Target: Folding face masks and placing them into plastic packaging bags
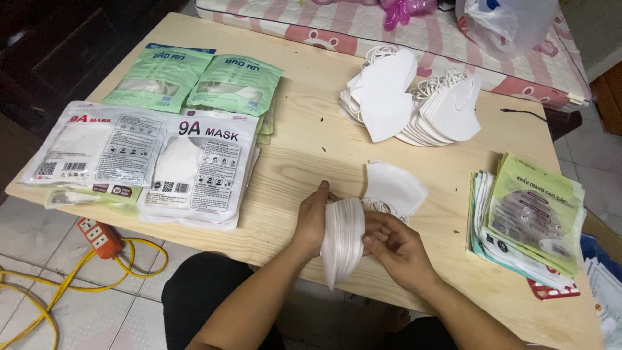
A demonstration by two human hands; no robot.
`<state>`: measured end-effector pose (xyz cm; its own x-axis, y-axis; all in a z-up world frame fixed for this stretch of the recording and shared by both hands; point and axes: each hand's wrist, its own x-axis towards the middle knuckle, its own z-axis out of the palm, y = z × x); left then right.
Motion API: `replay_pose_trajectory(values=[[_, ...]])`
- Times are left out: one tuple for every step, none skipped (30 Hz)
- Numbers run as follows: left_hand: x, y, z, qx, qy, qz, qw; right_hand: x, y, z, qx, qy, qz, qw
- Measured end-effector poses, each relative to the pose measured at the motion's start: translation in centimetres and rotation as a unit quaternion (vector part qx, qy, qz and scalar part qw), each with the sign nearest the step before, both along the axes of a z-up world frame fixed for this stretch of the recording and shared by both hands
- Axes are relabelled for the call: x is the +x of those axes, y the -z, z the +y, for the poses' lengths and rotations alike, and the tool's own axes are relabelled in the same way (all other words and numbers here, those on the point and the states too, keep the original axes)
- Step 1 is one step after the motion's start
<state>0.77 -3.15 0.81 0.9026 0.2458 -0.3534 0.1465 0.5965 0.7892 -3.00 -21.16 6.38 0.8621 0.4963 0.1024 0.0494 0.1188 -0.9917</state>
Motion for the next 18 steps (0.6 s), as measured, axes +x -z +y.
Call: replay_pose_trajectory(values=[[-0.2,-0.8,0.1,0.0,0.0,0.0,1.0,0.0,-0.1,0.0,0.0,0.0,0.0,1.0],[-0.4,-1.6,0.3,-0.004,0.014,0.024,1.0,0.1,-0.2,-0.1,0.006,0.0,0.007,1.0],[-0.7,-2.4,0.4,-0.007,0.028,0.049,0.998,0.1,-0.3,-0.1,0.012,0.0,0.014,1.0],[-0.6,-2.6,0.5,-0.008,0.028,0.048,0.998,0.1,-0.3,-0.1,0.012,0.0,0.013,1.0],[-0.7,-2.7,0.6,-0.014,0.038,0.051,0.998,0.1,-0.3,-0.1,0.004,0.002,0.012,1.0],[-0.7,-2.8,0.7,-0.02,0.049,0.054,0.997,0.1,-0.4,-0.1,-0.003,0.005,0.01,1.0],[-0.7,-2.8,0.7,-0.02,0.049,0.054,0.997,0.0,-0.5,0.0,-0.003,0.006,0.01,1.0],[-0.8,-2.9,0.8,-0.035,0.06,0.069,0.995,0.0,-0.7,0.0,-0.025,0.023,0.003,0.999],[-0.8,-3.0,0.8,-0.05,0.07,0.084,0.993,-0.1,-0.9,0.0,-0.048,0.039,-0.003,0.998],[-0.8,-2.5,0.8,-0.051,0.07,0.084,0.993,-0.1,-0.5,-0.1,-0.049,0.04,-0.004,0.998],[-0.7,-2.0,0.7,-0.08,0.086,0.069,0.991,0.0,-0.1,-0.1,-0.07,0.05,-0.029,0.996],[-0.6,-1.5,0.7,-0.11,0.102,0.055,0.987,0.1,0.3,-0.2,-0.091,0.061,-0.055,0.993],[-0.8,-2.6,0.8,-0.11,0.103,0.054,0.987,0.0,0.0,-0.1,-0.091,0.062,-0.055,0.992],[-1.1,-3.7,0.9,-0.091,0.108,0.089,0.986,-0.2,-0.3,0.0,-0.127,0.07,-0.087,0.986],[-1.2,-4.8,1.0,-0.073,0.113,0.124,0.983,-0.3,-0.7,0.1,-0.162,0.077,-0.119,0.976],[-1.3,-4.6,0.9,-0.073,0.113,0.123,0.983,-0.3,-0.3,0.1,-0.163,0.077,-0.119,0.976],[-1.3,-4.4,0.8,-0.058,0.11,0.103,0.987,-0.3,0.2,0.2,-0.132,0.058,-0.137,0.98],[-1.4,-4.2,0.8,-0.044,0.107,0.084,0.99,-0.3,0.6,0.2,-0.1,0.04,-0.154,0.982]])
